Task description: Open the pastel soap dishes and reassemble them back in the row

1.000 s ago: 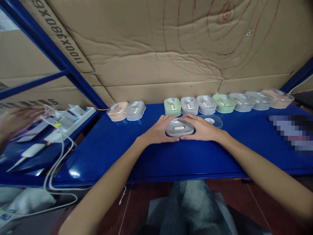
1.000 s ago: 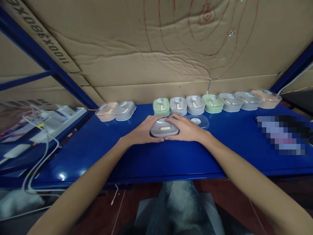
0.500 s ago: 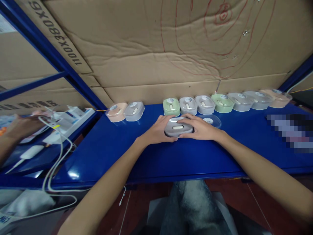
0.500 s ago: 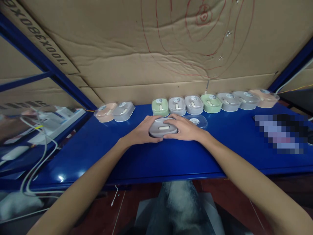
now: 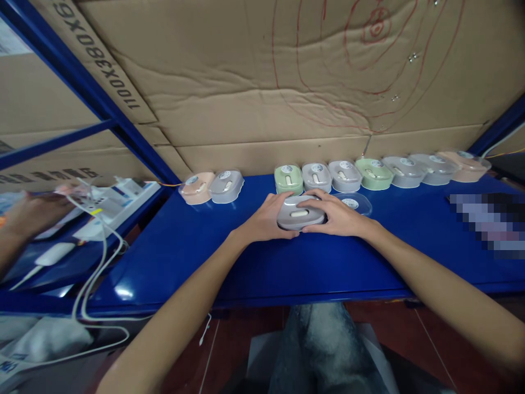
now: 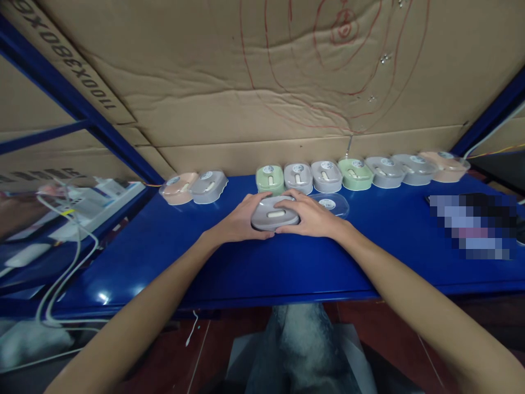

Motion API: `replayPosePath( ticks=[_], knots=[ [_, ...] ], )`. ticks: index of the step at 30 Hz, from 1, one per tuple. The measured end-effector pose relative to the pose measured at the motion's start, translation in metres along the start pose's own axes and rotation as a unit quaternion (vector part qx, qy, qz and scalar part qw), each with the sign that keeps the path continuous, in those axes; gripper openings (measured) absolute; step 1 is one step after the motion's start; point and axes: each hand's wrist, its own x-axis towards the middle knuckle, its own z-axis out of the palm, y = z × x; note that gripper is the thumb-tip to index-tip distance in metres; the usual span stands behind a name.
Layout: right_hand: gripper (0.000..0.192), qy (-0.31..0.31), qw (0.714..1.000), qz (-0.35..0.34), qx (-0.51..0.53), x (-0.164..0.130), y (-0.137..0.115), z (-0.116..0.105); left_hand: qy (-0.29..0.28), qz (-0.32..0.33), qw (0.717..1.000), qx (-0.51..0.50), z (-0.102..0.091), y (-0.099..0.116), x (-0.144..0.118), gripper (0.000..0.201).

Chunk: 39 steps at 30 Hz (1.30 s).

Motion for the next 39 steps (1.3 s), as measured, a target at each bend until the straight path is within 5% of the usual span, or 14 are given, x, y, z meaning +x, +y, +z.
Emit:
replayPosePath(
  ticks=[28,39],
  knots=[
    [0.047,0.063,0.998,0.008,0.015,0.002,-0.006,-0.001,0.024,-0.028,0.999,0.013,-0.002,0.001,-0.001,0.123],
    [0.039,0.141,0.990,0.020,0.006,0.000,0.002,-0.005,0.060,-0.014,0.998,0.003,-0.001,-0.014,0.004,0.122]
  ],
)
